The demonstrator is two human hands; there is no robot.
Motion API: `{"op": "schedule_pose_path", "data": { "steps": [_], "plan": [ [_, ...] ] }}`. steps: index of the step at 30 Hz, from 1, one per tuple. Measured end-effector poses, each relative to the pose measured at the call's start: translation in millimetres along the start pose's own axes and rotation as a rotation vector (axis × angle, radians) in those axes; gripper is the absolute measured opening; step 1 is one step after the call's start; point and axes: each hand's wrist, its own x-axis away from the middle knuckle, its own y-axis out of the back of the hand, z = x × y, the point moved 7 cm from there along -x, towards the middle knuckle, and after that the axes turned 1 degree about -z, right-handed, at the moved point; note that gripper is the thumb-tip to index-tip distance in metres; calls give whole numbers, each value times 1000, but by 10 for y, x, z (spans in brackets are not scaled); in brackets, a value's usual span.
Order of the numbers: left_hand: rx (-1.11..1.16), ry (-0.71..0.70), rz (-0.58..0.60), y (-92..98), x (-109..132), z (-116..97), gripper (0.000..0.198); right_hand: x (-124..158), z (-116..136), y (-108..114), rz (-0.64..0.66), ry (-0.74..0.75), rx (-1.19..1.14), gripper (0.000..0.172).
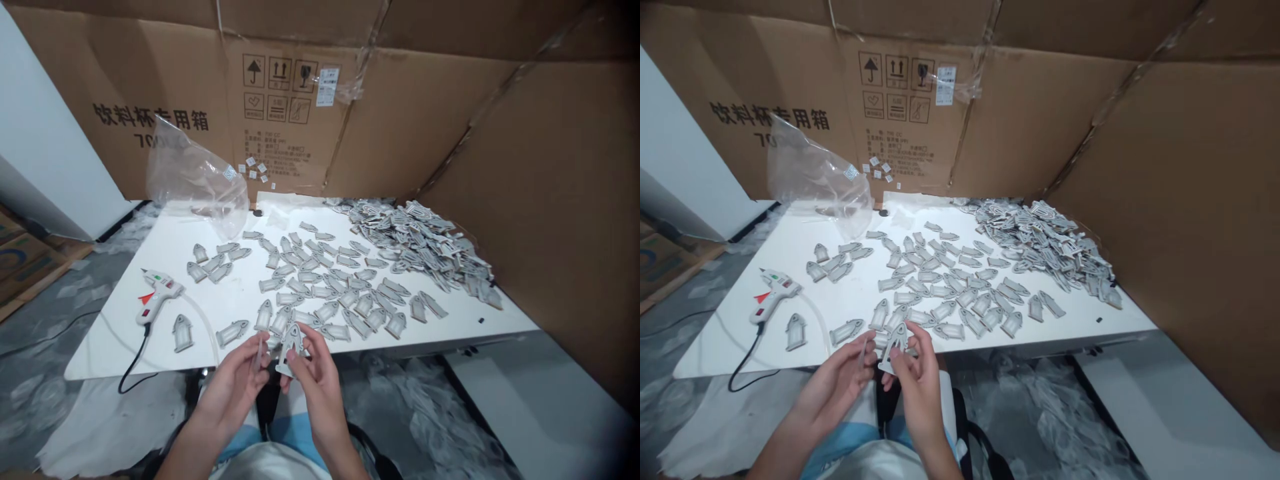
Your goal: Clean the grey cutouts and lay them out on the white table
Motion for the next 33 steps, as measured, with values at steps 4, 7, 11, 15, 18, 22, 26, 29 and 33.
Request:
{"op": "schedule_pose_path", "data": {
  "steps": [4,7,11,15,18,22,26,29,33],
  "plan": [
    [-34,-57,-15,4,5,87,38,8,-14,24,-28,6,8,59],
    [-133,-107,-2,41,-12,118,46,0,-28,53,-37,10,22,58],
    [-294,-204,-32,122,-6,109,49,19,-60,65,-18,26,33,58],
    [-449,-297,-39,138,41,75,44,70,-144,14,47,18,38,56],
    [-506,-343,-64,149,70,45,43,104,-216,-14,63,4,49,54],
    [-556,-425,-130,171,96,-21,45,120,-288,-30,66,5,63,55],
    [-562,-457,-147,157,109,-58,45,132,-312,-31,75,22,84,51],
    [-538,-449,-159,146,116,-58,47,160,-304,-34,70,14,73,52],
    [-490,-358,-150,170,88,40,50,202,-287,-66,66,-14,54,52]
  ]
}}
